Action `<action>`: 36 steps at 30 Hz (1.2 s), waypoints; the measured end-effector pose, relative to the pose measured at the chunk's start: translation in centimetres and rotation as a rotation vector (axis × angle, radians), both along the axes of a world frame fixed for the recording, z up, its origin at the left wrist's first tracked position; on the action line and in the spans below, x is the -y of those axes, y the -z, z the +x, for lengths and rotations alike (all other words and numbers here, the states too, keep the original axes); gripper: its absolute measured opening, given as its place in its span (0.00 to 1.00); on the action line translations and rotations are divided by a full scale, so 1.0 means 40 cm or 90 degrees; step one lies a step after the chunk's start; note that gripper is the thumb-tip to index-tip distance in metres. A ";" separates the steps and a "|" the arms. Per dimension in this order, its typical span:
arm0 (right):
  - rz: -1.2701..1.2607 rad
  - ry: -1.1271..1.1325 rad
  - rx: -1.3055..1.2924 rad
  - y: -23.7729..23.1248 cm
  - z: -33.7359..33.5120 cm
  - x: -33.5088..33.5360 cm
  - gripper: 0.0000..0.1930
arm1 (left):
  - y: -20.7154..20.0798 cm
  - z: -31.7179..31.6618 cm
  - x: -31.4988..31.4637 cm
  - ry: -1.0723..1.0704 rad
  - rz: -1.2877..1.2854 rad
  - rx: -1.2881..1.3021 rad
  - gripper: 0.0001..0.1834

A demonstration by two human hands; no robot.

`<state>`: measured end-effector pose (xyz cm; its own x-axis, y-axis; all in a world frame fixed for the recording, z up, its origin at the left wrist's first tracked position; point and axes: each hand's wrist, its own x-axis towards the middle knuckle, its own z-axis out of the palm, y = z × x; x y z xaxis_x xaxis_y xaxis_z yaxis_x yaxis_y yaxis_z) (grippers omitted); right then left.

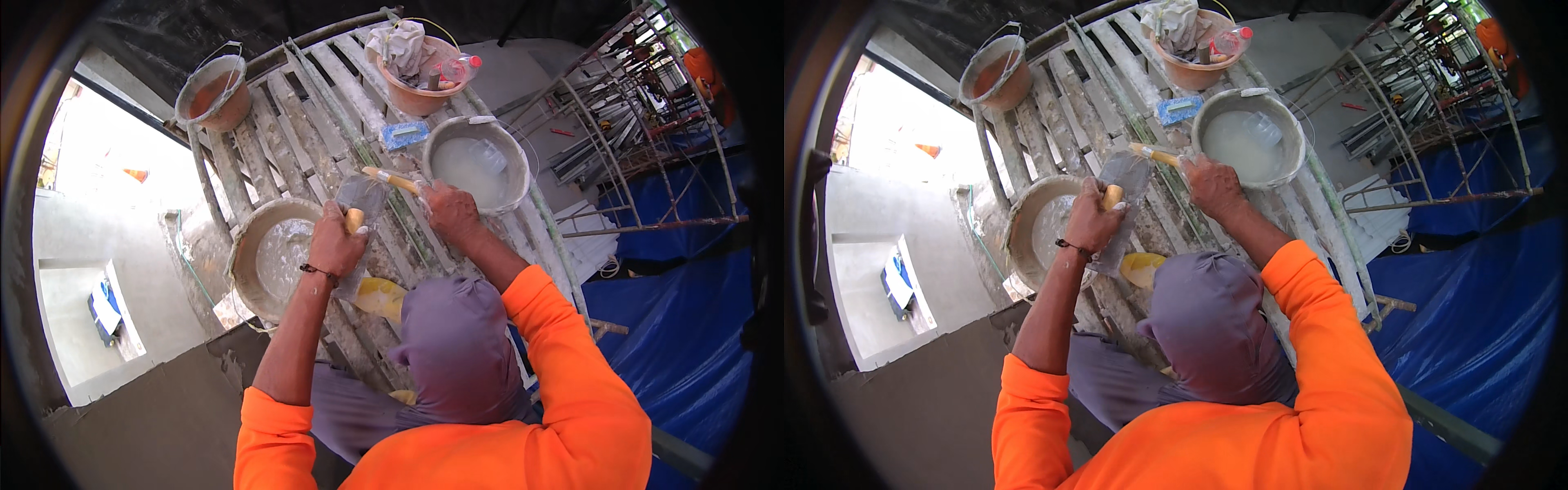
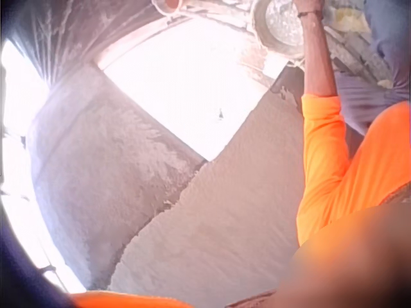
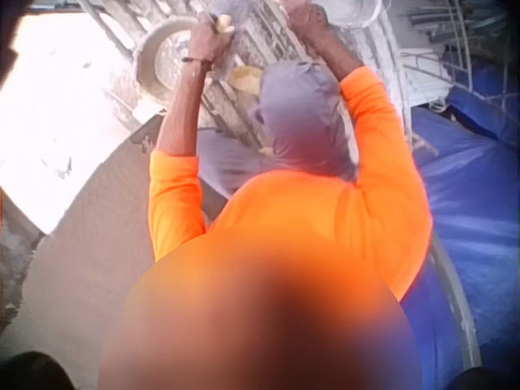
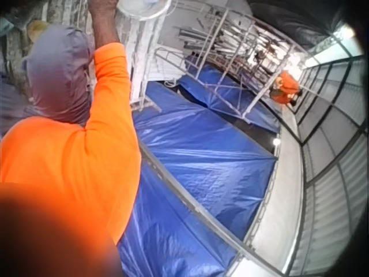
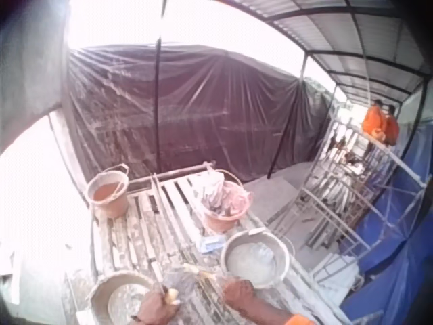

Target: The person stands on scaffolding and uses a trowel to apply and smooth plaster on a ceiling. They periodically dip a brush into a bucket of water and lightly brush the plastered surface, then continue smoothing with the trowel.

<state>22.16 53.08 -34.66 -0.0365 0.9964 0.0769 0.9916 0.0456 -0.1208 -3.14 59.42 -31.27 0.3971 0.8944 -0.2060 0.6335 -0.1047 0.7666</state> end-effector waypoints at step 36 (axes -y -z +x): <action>0.076 0.020 0.111 -0.070 0.015 0.049 0.17 | 0.021 -0.028 -0.012 -0.132 -0.021 0.164 0.22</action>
<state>22.76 51.13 -31.86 -0.0289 0.9814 0.1900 0.9982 0.0182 0.0577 -4.25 59.91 -32.09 0.2501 0.9561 -0.1529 0.4229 0.0342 0.9055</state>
